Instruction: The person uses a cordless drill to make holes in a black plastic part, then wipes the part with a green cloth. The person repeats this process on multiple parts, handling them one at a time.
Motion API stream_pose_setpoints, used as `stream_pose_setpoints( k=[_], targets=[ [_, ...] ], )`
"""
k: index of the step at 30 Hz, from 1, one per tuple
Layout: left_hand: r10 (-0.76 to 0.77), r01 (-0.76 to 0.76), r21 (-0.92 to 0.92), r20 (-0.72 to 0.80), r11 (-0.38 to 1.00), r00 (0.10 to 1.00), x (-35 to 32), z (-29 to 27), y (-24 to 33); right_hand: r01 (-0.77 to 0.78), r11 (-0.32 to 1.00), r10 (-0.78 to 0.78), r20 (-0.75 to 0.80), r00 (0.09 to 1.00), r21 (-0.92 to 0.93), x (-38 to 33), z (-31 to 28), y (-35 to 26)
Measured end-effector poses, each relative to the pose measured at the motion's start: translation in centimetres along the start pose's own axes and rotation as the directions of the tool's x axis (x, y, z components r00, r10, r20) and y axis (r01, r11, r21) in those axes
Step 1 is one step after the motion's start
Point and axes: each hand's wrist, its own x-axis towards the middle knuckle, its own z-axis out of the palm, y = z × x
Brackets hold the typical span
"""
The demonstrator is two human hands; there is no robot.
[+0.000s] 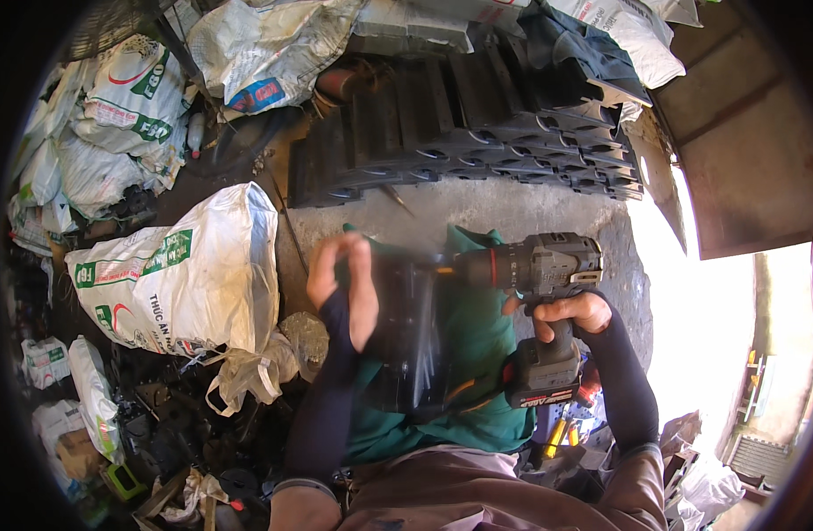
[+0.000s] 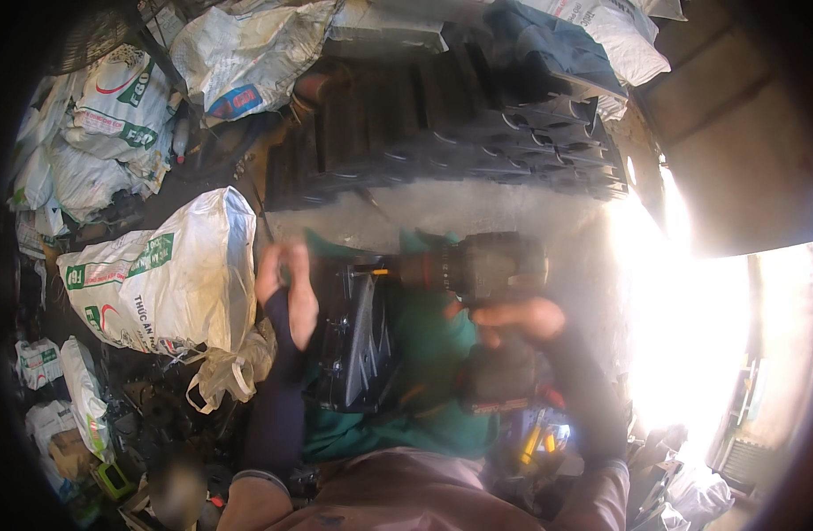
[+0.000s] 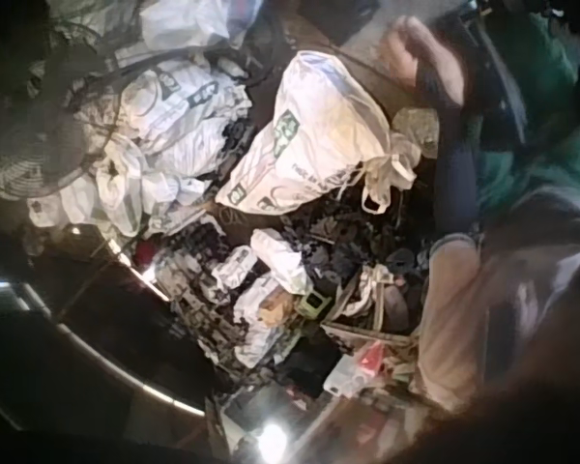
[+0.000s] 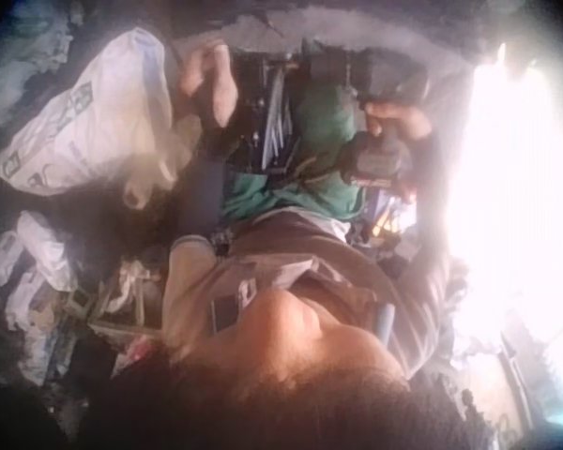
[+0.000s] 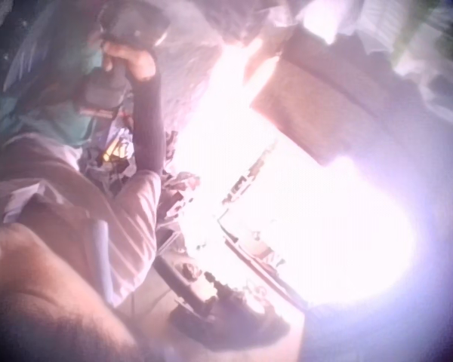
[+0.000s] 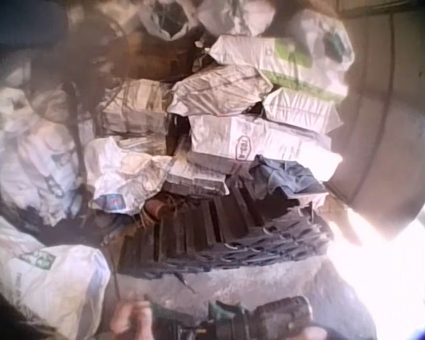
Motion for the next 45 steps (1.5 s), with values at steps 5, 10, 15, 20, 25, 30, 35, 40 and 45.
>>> stream_pose_setpoints(
  k=[5,10,15,20,25,30,35,40,45],
  targets=[
    [-0.421,0.497,-0.223,0.315,0.838,0.851,0.9,2.7,-0.4,-0.021,1.0,0.019,-0.084,0.996,-0.018,-0.6,0.5,0.5],
    [-0.515,0.604,-0.248,0.342,0.757,0.786,0.9,2.9,-0.4,-0.008,1.0,0.009,-0.068,0.998,0.005,-0.5,0.3,1.2],
    [-0.579,0.667,-0.36,0.332,0.652,0.745,0.7,3.5,-0.5,0.003,1.0,-0.004,-0.087,0.996,-0.011,-0.6,0.0,1.3],
    [-0.547,0.657,-0.306,0.376,0.689,0.748,0.9,3.4,-1.1,-0.004,1.0,0.002,-0.106,0.994,-0.015,-0.5,0.2,1.3],
    [-0.465,0.582,-0.246,0.403,0.775,0.788,1.0,3.3,-1.7,0.009,0.998,-0.013,-0.076,0.997,-0.059,-0.8,0.3,0.6],
    [-0.093,0.086,0.036,0.452,0.996,0.887,1.0,0.8,-0.1,0.072,0.997,-0.072,-0.018,0.997,-0.004,-2.3,0.2,0.5],
    [-0.146,0.21,-0.089,0.464,0.974,0.874,-3.5,-4.8,4.7,0.124,0.992,-0.123,-0.034,0.992,-0.001,-4.2,-0.5,2.3],
    [-0.28,0.398,0.031,0.762,0.917,0.585,-5.0,-4.5,5.6,0.118,0.968,-0.155,-0.162,0.974,-0.221,-5.5,-1.0,3.9],
    [-0.437,0.237,0.37,0.7,0.898,0.564,-4.2,-3.5,5.5,0.139,0.953,-0.2,-0.216,0.956,-0.269,-6.8,-0.7,5.3]
  ],
)
